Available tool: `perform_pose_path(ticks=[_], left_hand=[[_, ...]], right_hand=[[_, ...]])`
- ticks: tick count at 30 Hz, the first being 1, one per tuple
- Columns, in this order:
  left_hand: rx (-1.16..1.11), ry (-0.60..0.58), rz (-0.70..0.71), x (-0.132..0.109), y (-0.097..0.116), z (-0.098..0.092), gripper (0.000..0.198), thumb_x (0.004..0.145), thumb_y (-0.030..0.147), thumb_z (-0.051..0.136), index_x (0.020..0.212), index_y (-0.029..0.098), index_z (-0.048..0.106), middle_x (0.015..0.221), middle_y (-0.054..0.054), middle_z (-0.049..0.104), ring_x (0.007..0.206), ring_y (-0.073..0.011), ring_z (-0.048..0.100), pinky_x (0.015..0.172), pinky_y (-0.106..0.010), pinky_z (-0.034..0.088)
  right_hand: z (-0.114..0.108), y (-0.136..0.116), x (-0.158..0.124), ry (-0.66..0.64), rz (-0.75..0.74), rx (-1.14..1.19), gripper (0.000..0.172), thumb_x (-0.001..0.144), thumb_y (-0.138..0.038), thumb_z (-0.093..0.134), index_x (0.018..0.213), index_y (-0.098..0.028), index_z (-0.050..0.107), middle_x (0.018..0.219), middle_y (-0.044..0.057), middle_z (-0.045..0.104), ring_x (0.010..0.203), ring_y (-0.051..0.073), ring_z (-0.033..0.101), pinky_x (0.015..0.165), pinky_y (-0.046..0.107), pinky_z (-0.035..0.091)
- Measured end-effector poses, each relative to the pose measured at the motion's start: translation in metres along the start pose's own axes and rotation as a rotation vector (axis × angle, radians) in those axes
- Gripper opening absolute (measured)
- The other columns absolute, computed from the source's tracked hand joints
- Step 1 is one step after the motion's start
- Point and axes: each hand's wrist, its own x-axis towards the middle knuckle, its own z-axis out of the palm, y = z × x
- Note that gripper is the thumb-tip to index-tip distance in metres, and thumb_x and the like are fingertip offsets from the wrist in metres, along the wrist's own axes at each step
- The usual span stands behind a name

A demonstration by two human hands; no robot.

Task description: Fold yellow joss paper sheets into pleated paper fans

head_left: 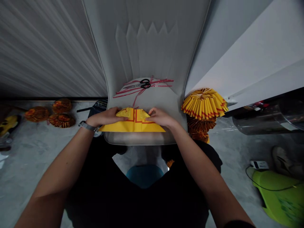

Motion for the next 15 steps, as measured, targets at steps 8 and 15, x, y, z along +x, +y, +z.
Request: perform_pose_path(ticks=[8, 15], left_hand=[[-0.135, -0.171, 0.039, 0.001, 0.026, 0.007, 0.058, 0.077, 0.064, 0.077, 0.118, 0.022, 0.071, 0.111, -0.007, 0.079, 0.096, -0.0288, 0.074, 0.077, -0.034, 0.058], [-0.195, -0.006, 0.215, 0.015, 0.042, 0.009, 0.067, 0.078, 0.051, 0.073, 0.131, 0.014, 0.056, 0.119, -0.010, 0.071, 0.105, -0.0289, 0.069, 0.089, -0.040, 0.059]], right_hand=[[0.012, -0.012, -0.014, -0.077, -0.239, 0.103, 0.025, 0.084, -0.023, 0.067, 0.104, -0.026, 0.053, 0.074, -0.009, 0.064, 0.062, 0.013, 0.059, 0.059, 0.022, 0.044], [-0.027, -0.020, -0.037, -0.192, -0.417, -0.158, 0.044, 0.087, -0.009, 0.043, 0.109, -0.022, 0.079, 0.106, 0.001, 0.079, 0.091, 0.017, 0.070, 0.083, 0.028, 0.050]])
